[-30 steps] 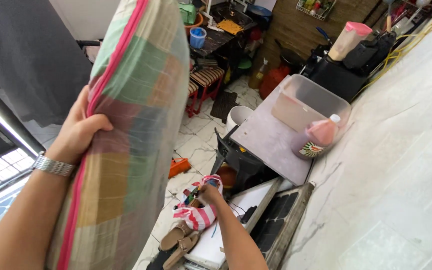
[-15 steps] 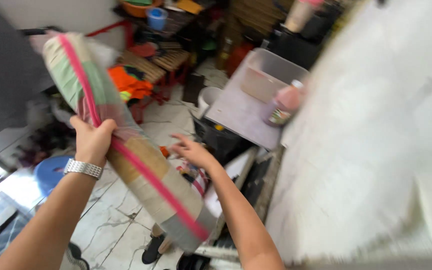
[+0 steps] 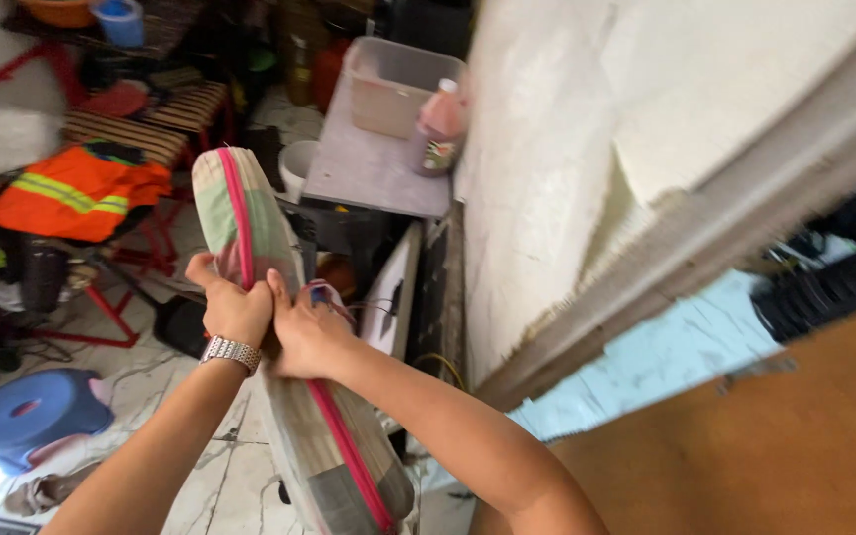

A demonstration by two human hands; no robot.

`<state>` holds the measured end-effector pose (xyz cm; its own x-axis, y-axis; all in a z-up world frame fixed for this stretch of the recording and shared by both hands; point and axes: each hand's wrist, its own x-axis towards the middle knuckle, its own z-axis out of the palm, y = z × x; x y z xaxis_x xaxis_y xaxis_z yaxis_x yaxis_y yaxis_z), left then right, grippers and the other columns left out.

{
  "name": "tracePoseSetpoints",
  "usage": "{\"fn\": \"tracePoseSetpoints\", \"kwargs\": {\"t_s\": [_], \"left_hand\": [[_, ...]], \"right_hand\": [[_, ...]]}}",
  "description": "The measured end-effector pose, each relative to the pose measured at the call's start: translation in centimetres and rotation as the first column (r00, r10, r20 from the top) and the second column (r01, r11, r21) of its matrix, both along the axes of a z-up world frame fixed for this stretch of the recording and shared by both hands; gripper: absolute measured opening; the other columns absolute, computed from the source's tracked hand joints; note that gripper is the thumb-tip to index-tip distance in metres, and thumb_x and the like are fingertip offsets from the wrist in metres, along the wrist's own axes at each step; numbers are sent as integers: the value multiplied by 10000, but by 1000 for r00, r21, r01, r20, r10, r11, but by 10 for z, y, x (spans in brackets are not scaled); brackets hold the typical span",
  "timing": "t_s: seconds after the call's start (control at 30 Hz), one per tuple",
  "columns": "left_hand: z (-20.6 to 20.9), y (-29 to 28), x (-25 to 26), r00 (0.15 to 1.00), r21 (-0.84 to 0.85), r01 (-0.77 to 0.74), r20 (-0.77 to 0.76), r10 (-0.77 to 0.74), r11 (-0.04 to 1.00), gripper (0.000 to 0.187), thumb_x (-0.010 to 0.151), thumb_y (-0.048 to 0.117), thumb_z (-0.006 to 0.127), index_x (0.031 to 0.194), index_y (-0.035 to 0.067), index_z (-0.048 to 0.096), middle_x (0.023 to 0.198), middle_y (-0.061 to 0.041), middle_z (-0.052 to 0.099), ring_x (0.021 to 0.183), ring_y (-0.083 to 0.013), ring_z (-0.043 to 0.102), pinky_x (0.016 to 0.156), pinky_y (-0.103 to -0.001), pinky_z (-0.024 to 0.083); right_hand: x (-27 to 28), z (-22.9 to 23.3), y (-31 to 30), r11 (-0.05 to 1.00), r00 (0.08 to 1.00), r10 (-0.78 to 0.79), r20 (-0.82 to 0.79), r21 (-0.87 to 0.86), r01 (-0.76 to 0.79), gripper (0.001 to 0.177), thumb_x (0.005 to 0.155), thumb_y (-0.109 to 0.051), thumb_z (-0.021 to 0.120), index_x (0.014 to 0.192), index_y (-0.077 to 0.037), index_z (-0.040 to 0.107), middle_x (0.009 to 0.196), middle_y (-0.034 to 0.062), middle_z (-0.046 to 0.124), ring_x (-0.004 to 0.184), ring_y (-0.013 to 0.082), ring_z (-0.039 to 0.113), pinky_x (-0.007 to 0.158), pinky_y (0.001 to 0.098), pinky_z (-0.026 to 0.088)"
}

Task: The person organizes electronic wires and a solar charge controller on a chair, then tidies up by moving a seat cushion and a fan.

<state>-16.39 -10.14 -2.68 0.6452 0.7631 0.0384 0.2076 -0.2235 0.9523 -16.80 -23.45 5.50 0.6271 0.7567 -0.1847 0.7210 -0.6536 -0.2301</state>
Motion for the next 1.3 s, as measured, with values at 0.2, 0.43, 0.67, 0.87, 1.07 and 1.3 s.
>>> {"fn": "tracePoseSetpoints", "kwargs": {"t_s": [0.2, 0.43, 0.67, 0.87, 1.07, 1.3], "left_hand": [[3, -27, 23, 920, 320, 386, -60, -388, 865, 908, 820, 297, 700, 1593, 221, 230, 1394, -268, 601, 1081, -457, 671, 918, -490, 539], [67, -61, 33, 455, 58, 841, -615, -644, 538, 962, 935, 548, 529, 1691, 181, 63, 1265, -344, 693, 1104, -474, 711, 1006, -494, 534], [151, -125, -28, 314, 367, 923, -892, -324, -116, 1200, 709, 616, 874, 1627, 348, 150, 1646, -231, 193, 1495, -424, 274, 1106, -519, 411], [126, -185, -6, 465, 671, 682, -705, -536, -291, 1167, 613, 530, 902, 1545, 173, 299, 1404, -129, 489, 1328, -328, 456, 1032, -490, 455], [137, -262, -29, 256, 507, 770, -801, -541, -387, 821, 689, 611, 835, 1259, 76, 586, 1258, -165, 596, 1249, -342, 539, 991, -459, 513], [126, -395, -41, 141, 409, 880, -710, -690, -241, 806, 808, 482, 768, 1305, -40, 408, 1150, -242, 657, 1083, -371, 669, 902, -430, 575]], "right_hand": [[-3, -23, -56, 965, 977, -189, 99, 202, 167, 1200, 676, -154, 839, 1593, 56, 93, 1275, 399, 519, 1050, 504, 644, 913, 487, 553], [7, 27, -153, 937, 944, -322, 70, 166, 307, 619, 687, -12, 707, 1274, -5, 510, 1108, 261, 673, 1036, 429, 669, 866, 496, 545], [-18, 58, -265, 951, 957, -289, 27, 125, 284, 606, 657, 62, 616, 1254, -13, 537, 1079, 253, 688, 1045, 416, 676, 861, 475, 541], [-32, 71, -339, 922, 922, -381, 69, 101, 374, 509, 717, 74, 604, 1206, -65, 566, 1067, 190, 705, 1018, 399, 674, 797, 493, 513], [-28, 54, -418, 937, 910, -292, 293, -103, 334, 451, 684, 144, 562, 1066, -95, 558, 1052, 105, 660, 978, 352, 646, 955, 469, 444], [6, 66, -508, 949, 828, -237, 509, -61, 309, 393, 745, 148, 612, 1035, -111, 558, 1000, 66, 664, 924, 316, 667, 1119, 537, 341]]}}
